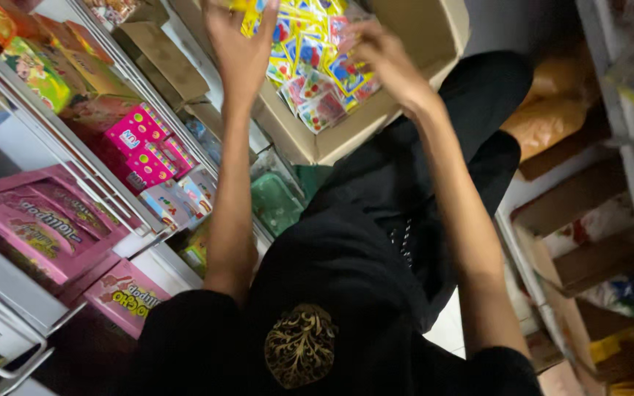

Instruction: The person sits on a small stool in a store aisle and repeatedly takes yellow packets from a cardboard box on the floor. They place the packets onto the shelves above, arranging them in rows. The person handles the packets one by one or in small groups, moving them from the box to the shelf.

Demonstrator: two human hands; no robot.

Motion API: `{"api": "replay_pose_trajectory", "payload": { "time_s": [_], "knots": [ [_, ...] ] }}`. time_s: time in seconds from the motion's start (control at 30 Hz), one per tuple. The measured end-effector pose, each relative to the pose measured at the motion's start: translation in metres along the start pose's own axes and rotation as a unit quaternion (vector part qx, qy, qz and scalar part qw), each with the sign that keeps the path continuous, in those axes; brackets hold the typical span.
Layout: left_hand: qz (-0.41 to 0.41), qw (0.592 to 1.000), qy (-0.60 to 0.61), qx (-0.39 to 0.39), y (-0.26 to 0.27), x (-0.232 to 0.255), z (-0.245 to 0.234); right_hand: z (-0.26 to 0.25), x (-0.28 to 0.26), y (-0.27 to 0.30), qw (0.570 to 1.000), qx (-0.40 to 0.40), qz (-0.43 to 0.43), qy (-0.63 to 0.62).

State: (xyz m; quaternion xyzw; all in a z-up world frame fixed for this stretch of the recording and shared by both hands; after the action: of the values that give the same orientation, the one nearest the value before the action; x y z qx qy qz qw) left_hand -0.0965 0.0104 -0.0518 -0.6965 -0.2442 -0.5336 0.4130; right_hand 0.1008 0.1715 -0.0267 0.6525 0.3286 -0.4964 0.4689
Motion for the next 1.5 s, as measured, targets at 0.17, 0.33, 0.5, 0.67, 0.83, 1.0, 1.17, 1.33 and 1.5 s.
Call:
{"api": "replay_pose_trajectory", "payload": {
  "time_s": [0.17, 0.33, 0.5, 0.67, 0.83, 1.0, 1.17, 1.33, 1.5],
  "knots": [
    [0.057, 0.978, -0.183, 0.077, 0.015, 0.021, 0.001, 0.012, 0.064, -0.081, 0.947, -0.171, 0.087, 0.257],
    [0.000, 0.992, -0.112, 0.053, -0.004, 0.034, 0.007, -0.017, 0.145, -0.177, 0.859, -0.122, 0.134, 0.479],
    [0.002, 0.984, -0.176, 0.028, -0.006, 0.044, 0.012, -0.038, 0.231, -0.173, 0.848, -0.054, 0.044, 0.526],
    [-0.025, 0.983, -0.178, 0.045, -0.002, 0.036, 0.024, -0.029, 0.285, -0.157, 0.729, -0.104, 0.171, 0.655],
    [-0.034, 0.994, -0.098, 0.038, -0.016, 0.028, 0.036, -0.021, 0.267, -0.180, 0.788, -0.046, 0.144, 0.596],
    [-0.043, 0.993, -0.083, 0.066, -0.012, 0.028, 0.043, -0.012, 0.226, -0.173, 0.810, -0.057, 0.044, 0.582],
    [-0.044, 0.994, -0.081, 0.061, -0.013, 0.024, 0.038, -0.008, 0.115, -0.153, 0.857, -0.028, 0.041, 0.512],
    [-0.058, 0.993, -0.074, 0.067, -0.012, 0.010, 0.041, -0.061, -0.016, -0.041, 0.939, 0.062, -0.166, 0.294],
    [-0.094, 0.988, -0.085, 0.090, -0.001, -0.024, 0.040, -0.124, -0.023, 0.088, 0.986, 0.121, -0.108, -0.036]
  ]
}}
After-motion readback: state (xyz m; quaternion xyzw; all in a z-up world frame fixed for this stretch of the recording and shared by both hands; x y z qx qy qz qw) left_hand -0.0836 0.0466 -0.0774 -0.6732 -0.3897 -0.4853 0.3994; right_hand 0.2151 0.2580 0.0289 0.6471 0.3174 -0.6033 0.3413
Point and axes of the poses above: each hand's wrist, its own y-axis away from the middle knuckle, its own z-axis out of the palm, x = y × z, the point moved 4 cm from there along -y, towards the middle knuckle, and after that the axes turned 3 degrees about -x, right-handed, at the moved point
